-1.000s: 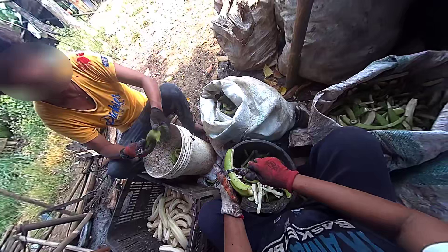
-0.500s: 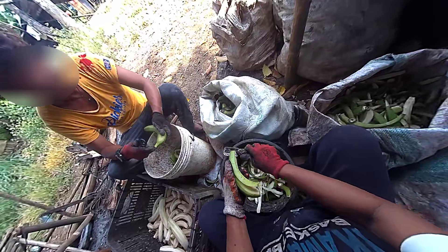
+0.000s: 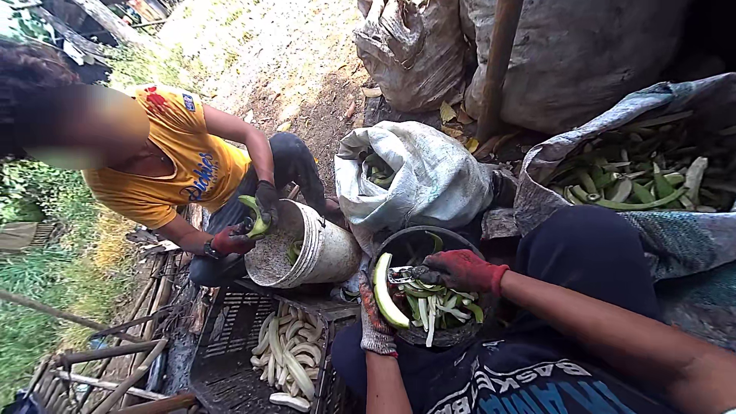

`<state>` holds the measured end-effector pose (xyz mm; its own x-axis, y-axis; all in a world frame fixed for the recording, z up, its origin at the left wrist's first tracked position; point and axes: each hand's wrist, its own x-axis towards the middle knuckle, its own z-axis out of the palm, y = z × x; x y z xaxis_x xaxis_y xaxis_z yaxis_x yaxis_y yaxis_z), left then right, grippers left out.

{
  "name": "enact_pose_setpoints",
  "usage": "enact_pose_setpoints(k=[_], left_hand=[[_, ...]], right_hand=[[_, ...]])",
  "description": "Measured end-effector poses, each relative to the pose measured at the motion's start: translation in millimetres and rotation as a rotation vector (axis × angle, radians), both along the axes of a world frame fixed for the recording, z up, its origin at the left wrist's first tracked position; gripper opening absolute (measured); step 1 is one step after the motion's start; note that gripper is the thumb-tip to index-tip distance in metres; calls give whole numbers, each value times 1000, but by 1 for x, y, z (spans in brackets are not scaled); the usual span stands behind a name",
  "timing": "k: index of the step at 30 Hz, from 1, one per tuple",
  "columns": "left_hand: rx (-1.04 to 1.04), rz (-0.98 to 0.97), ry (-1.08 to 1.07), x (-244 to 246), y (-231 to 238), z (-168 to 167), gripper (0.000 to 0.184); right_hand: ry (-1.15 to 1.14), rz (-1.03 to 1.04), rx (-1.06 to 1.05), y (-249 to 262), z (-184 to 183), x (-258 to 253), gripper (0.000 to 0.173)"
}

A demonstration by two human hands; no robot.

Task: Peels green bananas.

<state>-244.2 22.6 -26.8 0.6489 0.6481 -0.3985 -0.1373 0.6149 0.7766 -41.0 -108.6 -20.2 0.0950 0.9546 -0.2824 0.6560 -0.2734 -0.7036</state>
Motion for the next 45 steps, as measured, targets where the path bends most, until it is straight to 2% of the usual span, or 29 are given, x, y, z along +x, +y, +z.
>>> enact_pose_setpoints(k=[4,6,11,13,15,16,21,28,30,34,37,42,45], left_hand=[[-212,67,-80,9,5,-4,55],[-283,75,-92,12,5,0,54],[-180,-38,-36,28,-10,18,42],[-245,-36,-144,28,-11,20,49],[-353,-34,-274,22,-5,18,67],[-369,-25,-274,22,-5,19,74],[-164,72,-39,25,-7,23,66],[-7,223,-111,23,-10,28,70],[124,242,-108,23,-14,27,64],[448,308,133,23,-30,30,54],[446,311,192,28,-36,34,54],[486,177,80,17,-30,17,58],[366,212,69,10,-31,21,58]], right_hand=[[-38,276,204,-6,-1,-5,30],[-141,350,208,-7,6,-4,28],[-297,346,133,2,35,-7,27],[-303,337,205,1,38,-5,26],[-287,338,270,-3,41,-4,25],[-276,337,284,-5,41,-4,24],[-285,269,156,-4,38,-17,28],[-294,92,98,8,51,-37,33],[-286,35,79,15,59,-40,35],[-233,-103,-21,32,77,-37,37],[-201,-202,-60,45,73,-28,35],[-56,-317,-72,48,61,-7,30],[-40,-372,-105,38,46,12,28]])
